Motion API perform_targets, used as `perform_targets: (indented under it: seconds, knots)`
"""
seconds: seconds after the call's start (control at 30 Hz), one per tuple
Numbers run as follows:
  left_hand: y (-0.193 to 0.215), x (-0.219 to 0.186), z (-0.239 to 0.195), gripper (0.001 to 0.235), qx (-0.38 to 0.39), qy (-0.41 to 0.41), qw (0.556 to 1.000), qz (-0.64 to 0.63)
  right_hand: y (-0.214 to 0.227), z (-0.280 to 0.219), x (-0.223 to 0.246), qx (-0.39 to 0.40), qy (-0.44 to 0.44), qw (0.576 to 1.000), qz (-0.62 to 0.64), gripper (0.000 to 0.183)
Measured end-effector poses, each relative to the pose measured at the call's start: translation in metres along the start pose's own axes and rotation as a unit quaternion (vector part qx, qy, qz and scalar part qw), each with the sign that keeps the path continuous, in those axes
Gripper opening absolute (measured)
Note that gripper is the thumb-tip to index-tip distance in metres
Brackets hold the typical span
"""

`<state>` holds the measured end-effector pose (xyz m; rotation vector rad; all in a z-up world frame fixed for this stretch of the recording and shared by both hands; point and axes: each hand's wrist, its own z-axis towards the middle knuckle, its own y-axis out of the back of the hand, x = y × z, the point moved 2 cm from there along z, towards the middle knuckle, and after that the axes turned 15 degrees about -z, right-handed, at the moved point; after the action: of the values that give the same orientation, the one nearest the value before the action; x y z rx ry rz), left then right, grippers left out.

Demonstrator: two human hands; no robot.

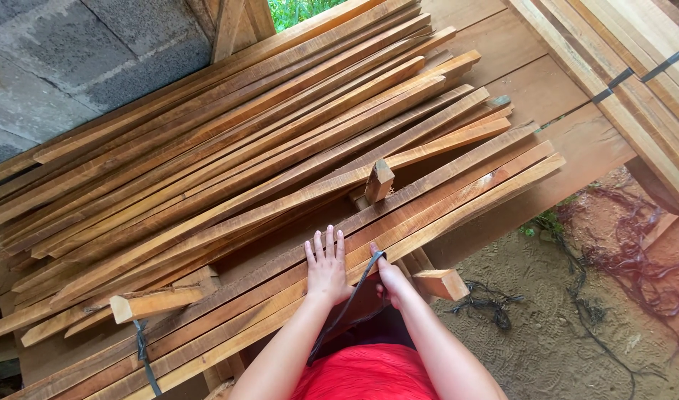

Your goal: The person arranges a stack of long, thin wooden planks on a wooden surface. They then use black plastic straps to tie the planks together, wrapping the straps around the stack and securing them by hand.

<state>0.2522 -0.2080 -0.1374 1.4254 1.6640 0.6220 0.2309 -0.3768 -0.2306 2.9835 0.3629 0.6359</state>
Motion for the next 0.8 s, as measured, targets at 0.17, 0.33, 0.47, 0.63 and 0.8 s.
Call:
perform_targets:
  seconds: [0.17,0.33,0.47,0.63,0.8]
  knots:
    - [-0.005,0.005,0.007,0.137,-0.028,-0.019,0.999,-0.001,-0.001,0.008,0.01,0.003,-0.017,0.999,0.03,0.067]
    - [-0.014,0.01,0.011,0.136,-0.027,-0.022,0.999,0.024,-0.006,0.006,0.001,-0.021,-0.023,0.999,0.036,0.065]
    - [-0.012,0.009,0.009,0.14,-0.037,-0.028,0.999,0.005,0.0,0.004,-0.016,-0.032,0.017,0.999,-0.026,0.07]
    - [-0.012,0.013,0.009,0.145,-0.035,-0.022,0.999,-0.016,0.011,-0.018,-0.038,-0.097,0.092,0.972,-0.195,0.058]
    - [-0.005,0.007,0.006,0.146,-0.017,-0.022,0.999,-0.034,0.013,-0.104,0.011,-0.269,0.31,0.842,-0.349,0.066]
